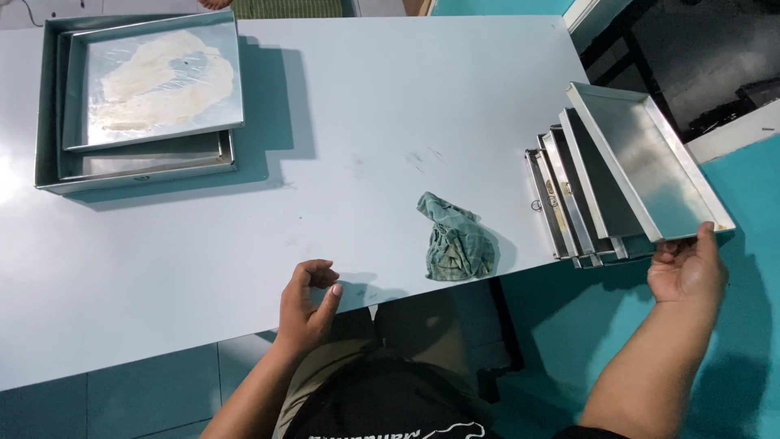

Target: The person wipes the inside and outside surfaces of a metal tray with a cloth. They flip the tray over to clean both sides, then place it aside and pick up another tray to continue wiping.

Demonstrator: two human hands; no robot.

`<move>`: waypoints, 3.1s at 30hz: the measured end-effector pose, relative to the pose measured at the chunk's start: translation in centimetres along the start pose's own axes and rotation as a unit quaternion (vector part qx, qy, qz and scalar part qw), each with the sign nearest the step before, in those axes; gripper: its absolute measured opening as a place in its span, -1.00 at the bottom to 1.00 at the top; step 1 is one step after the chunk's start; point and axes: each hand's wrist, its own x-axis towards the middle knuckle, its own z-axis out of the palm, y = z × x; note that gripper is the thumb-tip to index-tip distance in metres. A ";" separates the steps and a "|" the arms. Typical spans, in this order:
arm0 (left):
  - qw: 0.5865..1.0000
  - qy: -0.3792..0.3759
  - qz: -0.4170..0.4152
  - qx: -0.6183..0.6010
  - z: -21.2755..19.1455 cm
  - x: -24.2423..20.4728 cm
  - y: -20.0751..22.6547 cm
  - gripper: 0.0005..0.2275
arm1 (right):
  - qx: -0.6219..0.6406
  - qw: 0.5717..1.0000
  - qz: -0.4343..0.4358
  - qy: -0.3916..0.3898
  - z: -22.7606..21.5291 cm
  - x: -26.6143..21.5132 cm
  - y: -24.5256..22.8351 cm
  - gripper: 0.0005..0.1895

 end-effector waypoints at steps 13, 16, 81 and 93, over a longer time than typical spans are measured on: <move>1.000 0.010 0.013 0.008 -0.2 0.4 -0.3 -0.73 | -0.340 0.931 -0.034 0.126 -1.0 -1.1 1.7 -0.35; 0.998 0.005 0.056 0.007 -0.3 0.3 -0.1 -0.77 | -0.285 0.956 0.012 0.067 -3.3 2.1 3.3 -0.30; 0.972 0.052 -0.189 -0.127 -7.2 16.5 3.5 -0.79 | -0.441 0.681 -0.544 -0.214 15.9 -18.6 18.6 -0.68; 0.943 -0.213 -0.256 0.021 -9.2 10.1 5.3 -0.75 | -0.425 0.715 -0.499 -0.242 16.5 -18.5 17.4 -0.50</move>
